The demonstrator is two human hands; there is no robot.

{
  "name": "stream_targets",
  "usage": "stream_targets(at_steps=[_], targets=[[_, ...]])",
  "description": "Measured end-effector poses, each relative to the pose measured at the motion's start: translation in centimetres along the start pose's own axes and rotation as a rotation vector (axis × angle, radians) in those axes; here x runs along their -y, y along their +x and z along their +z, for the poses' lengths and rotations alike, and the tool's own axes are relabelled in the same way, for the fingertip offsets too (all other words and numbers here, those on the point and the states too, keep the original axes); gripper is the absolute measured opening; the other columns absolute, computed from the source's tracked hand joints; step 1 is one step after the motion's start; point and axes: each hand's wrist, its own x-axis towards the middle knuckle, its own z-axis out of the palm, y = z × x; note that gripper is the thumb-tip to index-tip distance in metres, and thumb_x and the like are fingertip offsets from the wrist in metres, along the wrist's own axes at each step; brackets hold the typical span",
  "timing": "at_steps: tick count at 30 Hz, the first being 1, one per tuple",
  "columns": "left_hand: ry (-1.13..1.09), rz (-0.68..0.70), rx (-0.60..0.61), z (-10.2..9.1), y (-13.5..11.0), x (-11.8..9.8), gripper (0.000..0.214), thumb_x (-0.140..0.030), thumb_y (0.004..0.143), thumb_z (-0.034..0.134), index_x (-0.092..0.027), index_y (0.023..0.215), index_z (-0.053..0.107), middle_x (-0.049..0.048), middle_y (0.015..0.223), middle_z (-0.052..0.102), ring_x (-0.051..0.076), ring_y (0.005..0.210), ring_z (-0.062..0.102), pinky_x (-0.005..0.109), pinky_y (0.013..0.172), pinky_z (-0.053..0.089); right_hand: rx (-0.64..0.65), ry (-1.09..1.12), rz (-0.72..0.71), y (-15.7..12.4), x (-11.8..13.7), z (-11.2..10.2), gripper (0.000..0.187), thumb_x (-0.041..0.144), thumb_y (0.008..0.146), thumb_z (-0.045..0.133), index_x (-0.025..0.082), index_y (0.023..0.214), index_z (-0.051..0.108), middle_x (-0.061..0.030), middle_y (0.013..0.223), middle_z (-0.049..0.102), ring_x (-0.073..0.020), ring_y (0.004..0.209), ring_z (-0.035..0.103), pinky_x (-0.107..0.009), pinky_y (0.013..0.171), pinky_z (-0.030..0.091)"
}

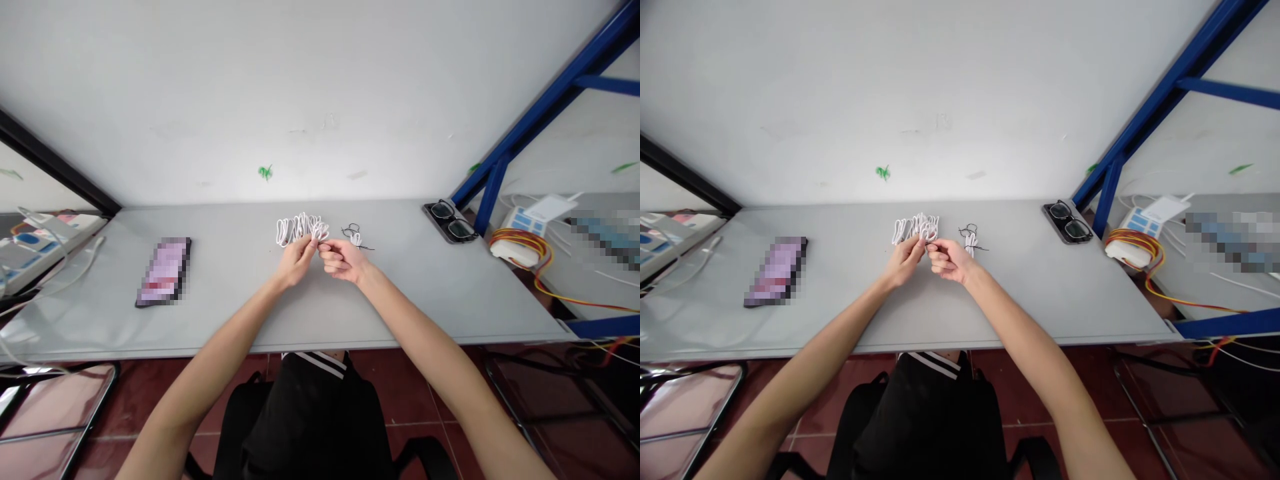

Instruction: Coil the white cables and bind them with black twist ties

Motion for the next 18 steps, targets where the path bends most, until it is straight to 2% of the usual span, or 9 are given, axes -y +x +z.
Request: stream_targets(at_steps=[3, 6, 8, 10, 12, 15, 18], targets=[[-0.003, -0.013, 0.007, 0.2, 0.1, 0.2, 0.043, -0.054, 0.096, 0.036, -0.019, 0.069, 0.038, -0.0021, 0.063, 0.040, 0.011, 0.059, 0.035, 0.025, 0.055, 0.029, -0.085, -0.243, -0.119, 0.1, -0.5, -0.2, 0.030, 0.025, 0.090, 0.038, 0.021, 0.060, 0.040, 0.0085, 0.040, 0.032, -0.0060, 0.033, 0.017, -0.022, 0.038, 0.018], [-0.111, -0.105, -0.007, 0.3, 0.3, 0.5, 0.046, -0.058, 0.094, 0.037, -0.020, 0.069, 0.038, -0.0027, 0.061, 0.038, 0.010, 0.055, 0.034, 0.025, 0.051, 0.029, -0.286, -0.742, -0.445, 0.2, -1.2, -0.3, 0.029, 0.031, 0.093, 0.040, 0.021, 0.067, 0.047, 0.0036, 0.048, 0.046, -0.0096, 0.042, 0.036, -0.024, 0.046, 0.026], [-0.231, -0.176, -0.011, 0.4, 0.5, 0.7, 0.047, -0.062, 0.092, 0.040, -0.020, 0.069, 0.036, -0.0039, 0.059, 0.035, 0.009, 0.051, 0.032, 0.024, 0.048, 0.027, -0.396, -1.111, -0.639, 0.1, -1.5, -0.4, 0.026, 0.035, 0.095, 0.041, 0.020, 0.077, 0.054, 0.0009, 0.058, 0.054, -0.0117, 0.050, 0.044, -0.025, 0.053, 0.030], [-0.362, -0.241, -0.001, 0.4, 0.6, 0.8, 0.049, -0.065, 0.088, 0.044, -0.021, 0.069, 0.035, -0.0056, 0.057, 0.031, 0.007, 0.048, 0.028, 0.023, 0.045, 0.024, -0.451, -1.420, -0.727, 0.1, -1.6, -0.6, 0.025, 0.036, 0.096, 0.042, 0.020, 0.086, 0.057, -0.0026, 0.069, 0.062, -0.0134, 0.056, 0.047, -0.027, 0.057, 0.028], [-0.457, -0.279, 0.008, 0.5, 0.6, 0.9, 0.050, -0.067, 0.086, 0.047, -0.021, 0.070, 0.035, -0.0068, 0.057, 0.030, 0.006, 0.046, 0.024, 0.022, 0.043, 0.020, -0.482, -1.611, -0.741, 0.2, -1.6, -0.7, 0.027, 0.034, 0.097, 0.039, 0.019, 0.085, 0.059, -0.0061, 0.077, 0.065, -0.0147, 0.060, 0.049, -0.029, 0.057, 0.025], [-0.505, -0.265, 0.004, 0.6, 0.6, 0.9, 0.052, -0.069, 0.084, 0.049, -0.021, 0.072, 0.037, -0.0067, 0.058, 0.033, 0.005, 0.046, 0.025, 0.021, 0.042, 0.020, -0.480, -1.606, -0.755, 0.5, -1.7, -0.8, 0.029, 0.029, 0.096, 0.036, 0.019, 0.077, 0.055, -0.0061, 0.075, 0.063, -0.0143, 0.059, 0.047, -0.029, 0.057, 0.023], [-0.480, -0.197, 0.016, 0.6, 0.6, 1.1, 0.053, -0.070, 0.085, 0.047, -0.020, 0.071, 0.038, -0.0055, 0.059, 0.036, 0.006, 0.047, 0.030, 0.022, 0.044, 0.024, -0.392, -1.256, -0.741, 0.9, -1.9, -0.7, 0.029, 0.031, 0.094, 0.040, 0.020, 0.068, 0.048, -0.0002, 0.061, 0.053, -0.0117, 0.054, 0.041, -0.027, 0.057, 0.027]])
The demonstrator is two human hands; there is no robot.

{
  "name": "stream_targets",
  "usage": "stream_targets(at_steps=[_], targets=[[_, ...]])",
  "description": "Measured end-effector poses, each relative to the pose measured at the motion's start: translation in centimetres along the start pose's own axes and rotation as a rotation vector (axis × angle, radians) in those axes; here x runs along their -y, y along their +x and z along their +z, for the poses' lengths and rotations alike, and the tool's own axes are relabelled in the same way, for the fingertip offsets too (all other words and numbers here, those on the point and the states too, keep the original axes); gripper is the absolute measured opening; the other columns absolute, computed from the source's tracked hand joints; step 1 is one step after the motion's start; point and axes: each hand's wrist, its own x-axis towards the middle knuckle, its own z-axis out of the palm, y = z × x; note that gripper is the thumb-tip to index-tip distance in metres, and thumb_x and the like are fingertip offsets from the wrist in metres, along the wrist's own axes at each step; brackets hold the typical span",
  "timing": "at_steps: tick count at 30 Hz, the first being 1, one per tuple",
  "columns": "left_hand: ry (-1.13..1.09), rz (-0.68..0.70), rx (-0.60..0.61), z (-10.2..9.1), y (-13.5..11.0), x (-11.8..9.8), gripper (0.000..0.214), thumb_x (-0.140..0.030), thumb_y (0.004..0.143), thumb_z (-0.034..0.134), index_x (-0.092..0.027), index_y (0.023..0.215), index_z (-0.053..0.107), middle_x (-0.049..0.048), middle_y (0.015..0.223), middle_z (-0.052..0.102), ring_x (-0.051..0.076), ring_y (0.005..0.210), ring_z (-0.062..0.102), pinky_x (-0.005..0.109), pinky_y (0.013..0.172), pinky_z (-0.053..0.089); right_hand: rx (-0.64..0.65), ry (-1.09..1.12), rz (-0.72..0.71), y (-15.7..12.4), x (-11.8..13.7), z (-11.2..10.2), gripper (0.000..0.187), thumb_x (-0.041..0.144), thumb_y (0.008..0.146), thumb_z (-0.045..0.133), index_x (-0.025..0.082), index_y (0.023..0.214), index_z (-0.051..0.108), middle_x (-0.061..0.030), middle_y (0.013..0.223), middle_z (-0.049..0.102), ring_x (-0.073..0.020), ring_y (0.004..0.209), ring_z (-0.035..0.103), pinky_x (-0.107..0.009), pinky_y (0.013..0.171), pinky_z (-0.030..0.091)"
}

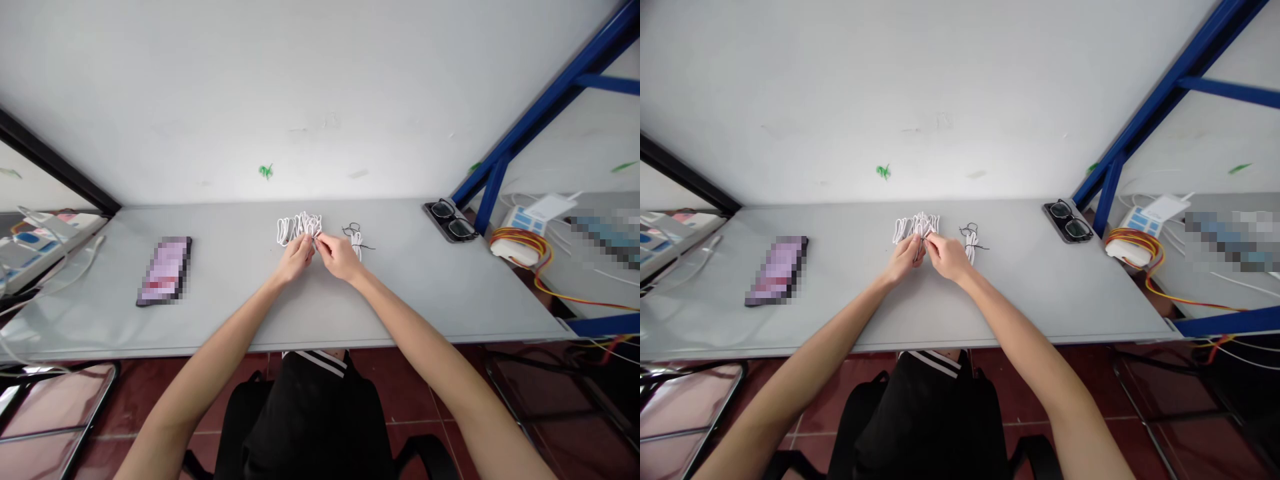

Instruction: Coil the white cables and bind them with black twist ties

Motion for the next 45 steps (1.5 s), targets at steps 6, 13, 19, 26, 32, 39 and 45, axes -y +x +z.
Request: stream_targets(at_steps=[6, 13, 19, 26, 32, 39, 45], targets=[[0.178, 0.165, 0.091, -0.2, -0.1, -0.5, 0.052, -0.068, 0.090, 0.040, -0.019, 0.073, 0.044, -0.0017, 0.065, 0.045, 0.010, 0.058, 0.043, 0.026, 0.058, 0.037, 0.219, 0.953, 0.449, 0.7, -0.2, -0.3, 0.030, 0.038, 0.086, 0.049, 0.022, 0.062, 0.041, 0.0093, 0.044, 0.032, -0.0071, 0.038, 0.020, -0.024, 0.043, 0.022], [0.359, 0.180, 0.025, -0.1, -0.2, -0.3, 0.052, -0.062, 0.095, 0.030, -0.019, 0.071, 0.045, 0.0003, 0.064, 0.051, 0.012, 0.062, 0.046, 0.028, 0.066, 0.039, 0.118, 0.622, 0.357, 0.3, 0.1, -1.0, 0.032, 0.044, 0.091, 0.048, 0.020, 0.070, 0.052, 0.0046, 0.050, 0.046, -0.0090, 0.042, 0.035, -0.024, 0.047, 0.027], [0.294, 0.128, 0.030, -0.2, -0.4, -0.7, 0.053, -0.059, 0.097, 0.030, -0.019, 0.066, 0.046, 0.0007, 0.058, 0.051, 0.012, 0.056, 0.046, 0.028, 0.062, 0.040, 0.009, -0.329, -0.089, 0.1, -0.4, -1.6, 0.023, 0.029, 0.096, 0.043, 0.020, 0.090, 0.064, -0.0059, 0.082, 0.063, -0.0161, 0.070, 0.052, -0.029, 0.063, 0.029], [0.453, 0.150, 0.050, -1.0, -0.2, -0.5, 0.041, -0.050, 0.096, 0.037, -0.019, 0.071, 0.047, 0.0000, 0.063, 0.050, 0.012, 0.058, 0.043, 0.027, 0.060, 0.037, 0.056, -0.479, -0.179, 0.1, -0.7, -1.5, 0.027, 0.015, 0.092, 0.038, 0.018, 0.073, 0.057, -0.0067, 0.073, 0.062, -0.0170, 0.067, 0.048, -0.032, 0.062, 0.023], [0.624, 0.279, 0.055, -1.4, -0.4, -1.1, 0.029, -0.033, 0.093, 0.043, -0.018, 0.068, 0.047, 0.0004, 0.066, 0.050, 0.013, 0.065, 0.044, 0.026, 0.064, 0.035, 0.129, 0.245, 0.221, 0.2, -1.1, -0.6, 0.029, 0.028, 0.088, 0.043, 0.021, 0.061, 0.046, 0.0025, 0.048, 0.048, -0.0128, 0.049, 0.043, -0.027, 0.055, 0.029], [0.549, 0.203, -0.047, -1.1, -0.4, -1.5, 0.027, -0.034, 0.090, 0.049, -0.017, 0.070, 0.051, -0.0029, 0.060, 0.045, 0.010, 0.057, 0.037, 0.024, 0.056, 0.031, 0.010, 0.154, 0.185, -0.1, -0.6, -0.6, 0.026, 0.035, 0.092, 0.045, 0.021, 0.073, 0.056, 0.0019, 0.055, 0.053, -0.0132, 0.050, 0.044, -0.026, 0.055, 0.030], [0.293, 0.088, 0.050, -1.4, -0.4, -1.8, 0.037, -0.047, 0.091, 0.050, -0.013, 0.082, 0.062, 0.0046, 0.075, 0.062, 0.012, 0.066, 0.053, 0.024, 0.061, 0.041, 0.031, -0.384, -0.133, 0.0, -0.6, -2.0, 0.024, 0.023, 0.094, 0.042, 0.021, 0.085, 0.064, -0.0061, 0.077, 0.065, -0.0180, 0.072, 0.053, -0.030, 0.065, 0.028]])
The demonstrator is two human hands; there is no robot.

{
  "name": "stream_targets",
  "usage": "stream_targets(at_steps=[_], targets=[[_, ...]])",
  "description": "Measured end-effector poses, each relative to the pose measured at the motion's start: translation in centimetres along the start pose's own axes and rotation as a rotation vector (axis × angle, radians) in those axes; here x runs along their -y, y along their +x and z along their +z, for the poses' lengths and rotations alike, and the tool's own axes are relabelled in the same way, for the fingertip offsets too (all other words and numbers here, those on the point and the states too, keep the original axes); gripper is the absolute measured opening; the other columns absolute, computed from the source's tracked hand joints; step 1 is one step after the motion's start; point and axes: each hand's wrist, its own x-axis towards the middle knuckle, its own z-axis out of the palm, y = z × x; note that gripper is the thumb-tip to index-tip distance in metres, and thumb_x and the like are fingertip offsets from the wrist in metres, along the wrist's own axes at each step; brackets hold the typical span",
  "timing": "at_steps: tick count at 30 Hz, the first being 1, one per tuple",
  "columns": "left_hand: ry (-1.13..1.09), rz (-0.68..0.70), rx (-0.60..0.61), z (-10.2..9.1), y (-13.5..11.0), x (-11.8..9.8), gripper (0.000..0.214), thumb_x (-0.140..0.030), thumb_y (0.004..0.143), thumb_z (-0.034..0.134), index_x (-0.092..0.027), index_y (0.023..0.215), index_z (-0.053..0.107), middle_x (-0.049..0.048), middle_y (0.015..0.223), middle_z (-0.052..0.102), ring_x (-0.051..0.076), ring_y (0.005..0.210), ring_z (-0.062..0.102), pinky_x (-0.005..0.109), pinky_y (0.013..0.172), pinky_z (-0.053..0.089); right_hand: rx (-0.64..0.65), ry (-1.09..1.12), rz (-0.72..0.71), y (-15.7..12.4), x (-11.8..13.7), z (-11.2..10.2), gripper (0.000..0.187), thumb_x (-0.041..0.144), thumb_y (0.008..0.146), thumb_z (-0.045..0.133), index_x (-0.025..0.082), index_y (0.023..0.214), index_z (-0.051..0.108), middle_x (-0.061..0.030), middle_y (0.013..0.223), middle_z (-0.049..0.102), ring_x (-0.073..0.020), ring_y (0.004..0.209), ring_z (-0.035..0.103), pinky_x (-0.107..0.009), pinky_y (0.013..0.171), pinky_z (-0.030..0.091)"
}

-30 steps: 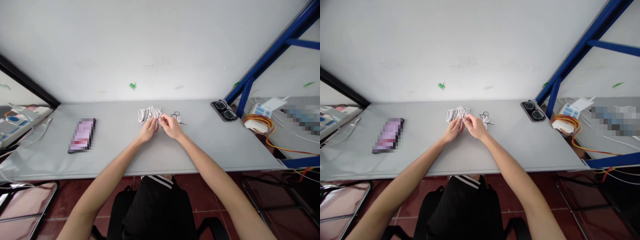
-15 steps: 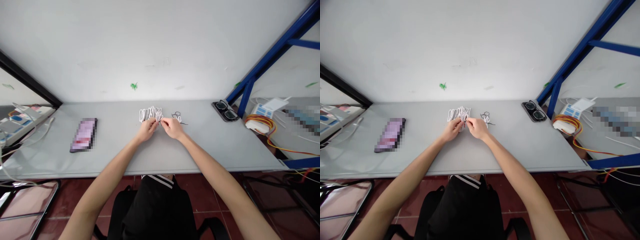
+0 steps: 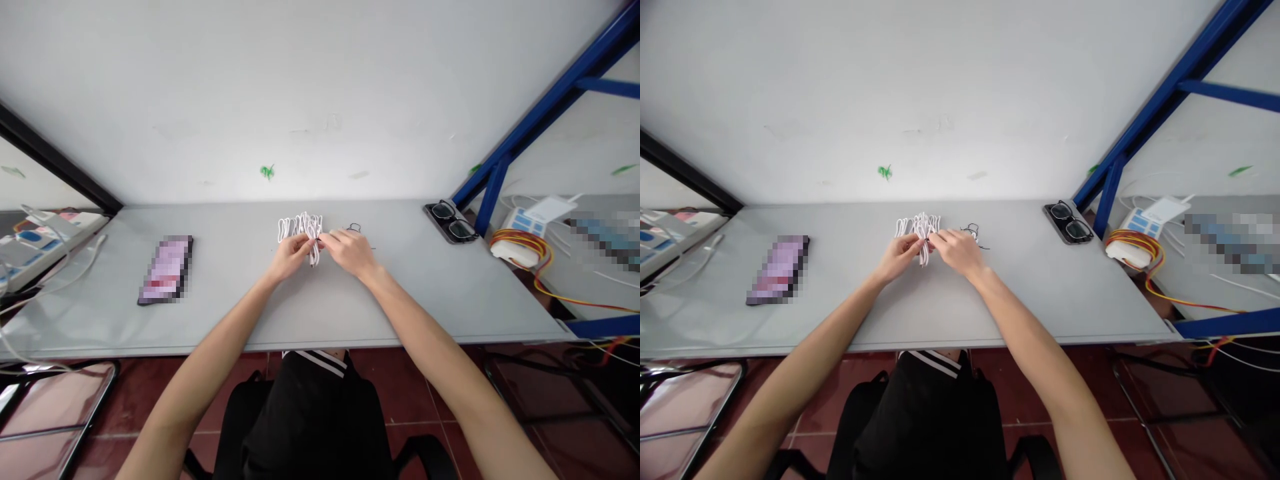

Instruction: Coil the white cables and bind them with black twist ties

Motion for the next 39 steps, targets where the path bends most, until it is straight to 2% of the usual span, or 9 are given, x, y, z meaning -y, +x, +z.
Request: stream_targets(at_steps=[4, 9, 13, 16, 18, 23, 30, 35, 39], targets=[[0.028, 0.024, 0.030, -0.2, -0.1, 0.0, 0.039, -0.048, 0.091, 0.050, -0.013, 0.082, 0.064, 0.0033, 0.071, 0.061, 0.012, 0.062, 0.051, 0.024, 0.058, 0.040, 0.010, -0.005, -0.031, -0.1, 0.0, 0.0, 0.028, 0.017, 0.093, 0.039, 0.020, 0.079, 0.063, -0.0058, 0.076, 0.065, -0.0172, 0.071, 0.052, -0.030, 0.064, 0.027], [0.281, 0.152, -0.063, -0.4, -0.3, -0.3, 0.028, -0.037, 0.091, 0.052, -0.016, 0.078, 0.065, 0.0014, 0.069, 0.061, 0.013, 0.064, 0.051, 0.024, 0.061, 0.039, 0.035, 0.498, 0.183, -0.1, 0.5, 0.5, 0.027, 0.031, 0.092, 0.045, 0.020, 0.072, 0.060, 0.0014, 0.058, 0.054, -0.0129, 0.055, 0.045, -0.027, 0.058, 0.031], [0.292, 0.181, -0.107, -0.2, -0.3, -0.3, 0.019, -0.031, 0.088, 0.056, -0.017, 0.078, 0.065, 0.0037, 0.077, 0.065, 0.014, 0.070, 0.057, 0.025, 0.066, 0.043, 0.139, 0.807, 0.301, 0.2, -0.1, 0.7, 0.029, 0.036, 0.089, 0.049, 0.019, 0.068, 0.059, 0.0020, 0.055, 0.054, -0.0123, 0.053, 0.046, -0.026, 0.057, 0.034], [0.208, 0.068, -0.125, 0.0, -0.2, -0.2, 0.022, -0.035, 0.085, 0.060, -0.016, 0.073, 0.064, 0.0021, 0.069, 0.060, 0.011, 0.059, 0.052, 0.023, 0.055, 0.039, 0.095, 0.763, 0.342, 0.2, -0.4, 0.7, 0.028, 0.041, 0.088, 0.051, 0.018, 0.077, 0.064, -0.0009, 0.066, 0.061, -0.0127, 0.058, 0.050, -0.027, 0.059, 0.038], [0.147, -0.024, -0.122, 0.2, -0.1, 0.0, 0.026, -0.038, 0.084, 0.061, -0.015, 0.073, 0.063, 0.0004, 0.063, 0.057, 0.009, 0.052, 0.046, 0.023, 0.050, 0.035, 0.025, 0.713, 0.365, 0.1, -0.3, 0.6, 0.030, 0.045, 0.086, 0.056, 0.019, 0.098, 0.066, -0.0037, 0.082, 0.066, -0.0136, 0.064, 0.054, -0.028, 0.063, 0.042], [-0.088, -0.164, -0.142, 0.8, -0.2, 0.5, 0.026, -0.039, 0.079, 0.067, -0.013, 0.082, 0.066, 0.0035, 0.069, 0.065, 0.011, 0.058, 0.056, 0.024, 0.056, 0.045, 0.037, 0.550, 0.280, -0.4, 0.6, 0.4, 0.060, 0.043, 0.082, 0.064, 0.025, 0.137, 0.051, -0.0074, 0.103, 0.067, -0.0158, 0.069, 0.057, -0.033, 0.067, 0.048], [-0.039, -0.118, -0.057, 1.2, -0.1, 1.1, 0.025, -0.038, 0.081, 0.064, -0.013, 0.079, 0.066, 0.0044, 0.072, 0.069, 0.014, 0.063, 0.063, 0.026, 0.061, 0.051, 0.125, 0.223, 0.164, -0.5, 0.6, -0.1, 0.063, 0.040, 0.077, 0.071, 0.018, 0.134, 0.057, -0.0121, 0.105, 0.068, -0.0245, 0.091, 0.061, -0.041, 0.083, 0.046], [0.117, -0.092, -0.069, 1.3, -0.1, 1.2, 0.020, -0.029, 0.082, 0.060, -0.015, 0.091, 0.071, 0.0090, 0.098, 0.074, 0.019, 0.086, 0.069, 0.033, 0.082, 0.054, 0.180, -0.037, 0.159, -0.5, -0.3, -1.3, 0.041, 0.042, 0.081, 0.067, 0.016, 0.113, 0.066, -0.0106, 0.094, 0.068, -0.0272, 0.093, 0.057, -0.039, 0.084, 0.042], [0.169, -0.138, -0.109, 0.9, -0.1, 1.0, 0.021, -0.025, 0.082, 0.055, -0.015, 0.092, 0.071, 0.0082, 0.098, 0.074, 0.017, 0.081, 0.068, 0.031, 0.078, 0.054, 0.186, -0.205, 0.204, -0.7, -1.3, -1.9, 0.037, 0.037, 0.082, 0.063, 0.018, 0.113, 0.065, -0.0119, 0.101, 0.066, -0.0300, 0.101, 0.053, -0.040, 0.086, 0.040]])
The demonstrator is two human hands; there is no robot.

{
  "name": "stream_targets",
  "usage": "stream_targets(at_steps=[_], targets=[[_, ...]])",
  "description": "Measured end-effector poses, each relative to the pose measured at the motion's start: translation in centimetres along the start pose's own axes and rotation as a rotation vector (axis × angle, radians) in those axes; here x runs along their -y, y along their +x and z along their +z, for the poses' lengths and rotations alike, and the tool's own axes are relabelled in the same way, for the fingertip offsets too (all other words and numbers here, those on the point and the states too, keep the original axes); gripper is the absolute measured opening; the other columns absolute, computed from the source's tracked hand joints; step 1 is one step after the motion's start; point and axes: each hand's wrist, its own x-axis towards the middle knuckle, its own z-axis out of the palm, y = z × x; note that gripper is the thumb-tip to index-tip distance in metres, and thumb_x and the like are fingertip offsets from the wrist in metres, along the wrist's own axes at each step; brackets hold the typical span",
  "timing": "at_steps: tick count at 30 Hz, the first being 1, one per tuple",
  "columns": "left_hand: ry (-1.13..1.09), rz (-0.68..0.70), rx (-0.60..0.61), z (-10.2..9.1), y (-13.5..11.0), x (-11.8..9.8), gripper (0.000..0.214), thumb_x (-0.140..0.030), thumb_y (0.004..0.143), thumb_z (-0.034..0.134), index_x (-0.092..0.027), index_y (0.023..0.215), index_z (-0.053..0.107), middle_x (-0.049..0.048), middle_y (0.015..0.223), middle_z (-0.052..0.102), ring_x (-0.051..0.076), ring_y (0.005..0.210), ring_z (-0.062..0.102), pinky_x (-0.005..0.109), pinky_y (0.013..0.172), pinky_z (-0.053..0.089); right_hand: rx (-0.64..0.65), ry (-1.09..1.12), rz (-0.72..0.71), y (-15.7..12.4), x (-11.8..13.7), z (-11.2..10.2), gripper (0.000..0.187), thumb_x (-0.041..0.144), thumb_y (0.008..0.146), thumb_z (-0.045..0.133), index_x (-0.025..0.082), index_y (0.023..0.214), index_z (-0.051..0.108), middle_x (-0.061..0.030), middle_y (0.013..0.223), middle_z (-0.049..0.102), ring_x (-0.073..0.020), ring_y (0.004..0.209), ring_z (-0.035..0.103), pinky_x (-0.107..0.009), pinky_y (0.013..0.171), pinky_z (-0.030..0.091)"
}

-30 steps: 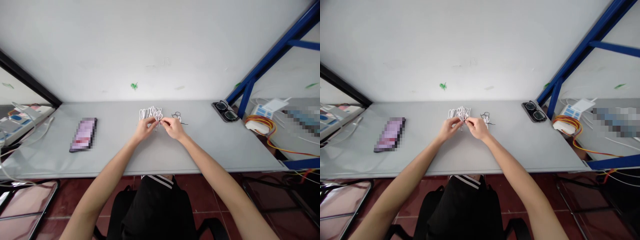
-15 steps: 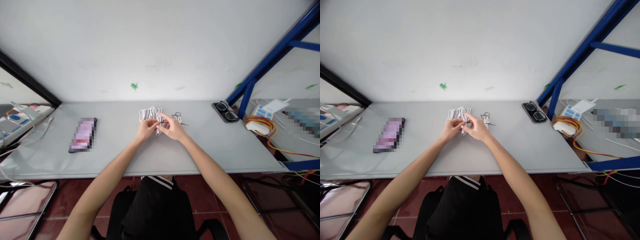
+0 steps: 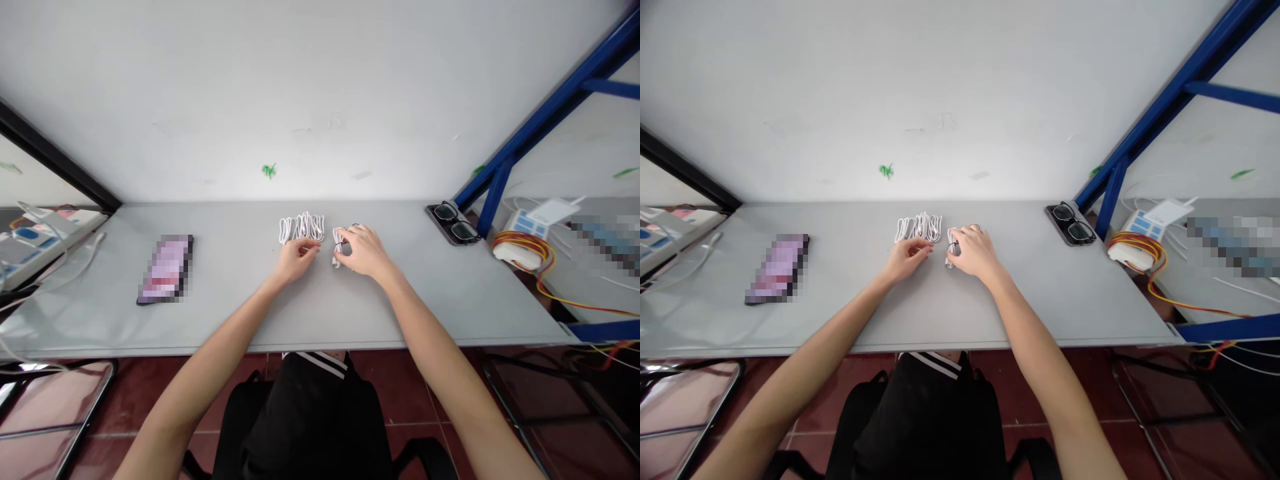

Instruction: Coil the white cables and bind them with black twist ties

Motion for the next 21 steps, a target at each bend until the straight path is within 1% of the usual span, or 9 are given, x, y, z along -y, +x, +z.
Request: stream_targets(at_steps=[2, 4, 6, 8, 10, 11, 15, 18, 21], targets=[[0.034, -0.005, -0.012, -0.3, 0.0, -0.1, 0.021, -0.024, 0.081, 0.053, -0.016, 0.089, 0.071, 0.0063, 0.093, 0.074, 0.016, 0.074, 0.066, 0.029, 0.072, 0.053, 0.002, -0.046, 0.033, -0.1, -0.6, 0.0, 0.037, 0.039, 0.083, 0.062, 0.019, 0.113, 0.067, -0.0140, 0.109, 0.063, -0.0313, 0.104, 0.050, -0.041, 0.087, 0.039], [0.067, -0.005, -0.018, -0.6, 0.0, -0.2, 0.021, -0.023, 0.080, 0.052, -0.016, 0.088, 0.070, 0.0047, 0.086, 0.073, 0.014, 0.068, 0.063, 0.027, 0.067, 0.050, 0.013, -0.050, 0.041, -0.2, -1.1, 0.0, 0.040, 0.046, 0.084, 0.060, 0.020, 0.114, 0.068, -0.0154, 0.116, 0.059, -0.0320, 0.105, 0.049, -0.043, 0.087, 0.039], [0.089, 0.001, -0.026, -0.7, 0.1, -0.1, 0.022, -0.024, 0.080, 0.052, -0.016, 0.088, 0.070, 0.0036, 0.081, 0.071, 0.013, 0.063, 0.059, 0.026, 0.062, 0.047, 0.030, -0.025, 0.026, -0.3, -1.5, 0.0, 0.041, 0.049, 0.085, 0.059, 0.021, 0.113, 0.069, -0.0149, 0.119, 0.058, -0.0322, 0.106, 0.048, -0.044, 0.088, 0.038], [0.097, 0.008, -0.028, -0.8, 0.1, 0.0, 0.023, -0.025, 0.080, 0.052, -0.016, 0.089, 0.070, 0.0032, 0.079, 0.070, 0.012, 0.060, 0.057, 0.025, 0.060, 0.045, 0.055, 0.005, 0.018, -0.3, -1.8, -0.1, 0.037, 0.049, 0.085, 0.060, 0.021, 0.108, 0.070, -0.0132, 0.117, 0.061, -0.0319, 0.107, 0.049, -0.045, 0.089, 0.037], [0.102, 0.012, -0.022, -0.8, 0.0, 0.0, 0.023, -0.025, 0.079, 0.051, -0.016, 0.089, 0.070, 0.0030, 0.079, 0.069, 0.011, 0.060, 0.056, 0.025, 0.059, 0.044, 0.082, 0.032, 0.031, -0.2, -2.0, -0.2, 0.034, 0.047, 0.083, 0.063, 0.021, 0.103, 0.071, -0.0118, 0.115, 0.063, -0.0315, 0.108, 0.050, -0.045, 0.091, 0.037], [0.107, 0.012, -0.018, -0.8, 0.0, 0.0, 0.023, -0.025, 0.079, 0.051, -0.016, 0.090, 0.070, 0.0029, 0.079, 0.069, 0.011, 0.060, 0.055, 0.025, 0.059, 0.044, 0.092, 0.050, 0.037, -0.2, -2.0, -0.3, 0.033, 0.045, 0.082, 0.064, 0.021, 0.103, 0.071, -0.0113, 0.115, 0.064, -0.0312, 0.108, 0.051, -0.046, 0.092, 0.037], [0.137, 0.016, -0.027, -1.0, 0.0, -0.1, 0.023, -0.025, 0.080, 0.051, -0.016, 0.090, 0.070, 0.0026, 0.079, 0.068, 0.011, 0.058, 0.054, 0.025, 0.060, 0.043, 0.099, 0.158, 0.051, -0.1, -2.4, -0.7, 0.039, 0.042, 0.080, 0.069, 0.020, 0.112, 0.068, -0.0097, 0.116, 0.067, -0.0292, 0.107, 0.057, -0.046, 0.096, 0.037], [0.148, 0.016, -0.037, -1.1, 0.0, -0.2, 0.022, -0.025, 0.080, 0.052, -0.016, 0.090, 0.070, 0.0028, 0.079, 0.069, 0.011, 0.059, 0.054, 0.025, 0.062, 0.044, 0.089, 0.249, 0.074, -0.2, -2.8, -1.1, 0.043, 0.045, 0.080, 0.069, 0.021, 0.115, 0.067, -0.0099, 0.117, 0.068, -0.0287, 0.105, 0.060, -0.043, 0.094, 0.041], [0.146, 0.010, -0.038, -1.1, 0.0, -0.2, 0.022, -0.023, 0.079, 0.051, -0.016, 0.089, 0.070, 0.0028, 0.078, 0.069, 0.011, 0.059, 0.055, 0.025, 0.062, 0.044, 0.101, 0.259, 0.084, -0.2, -3.0, -1.3, 0.039, 0.041, 0.080, 0.069, 0.020, 0.113, 0.068, -0.0102, 0.116, 0.068, -0.0289, 0.105, 0.060, -0.042, 0.092, 0.043]])
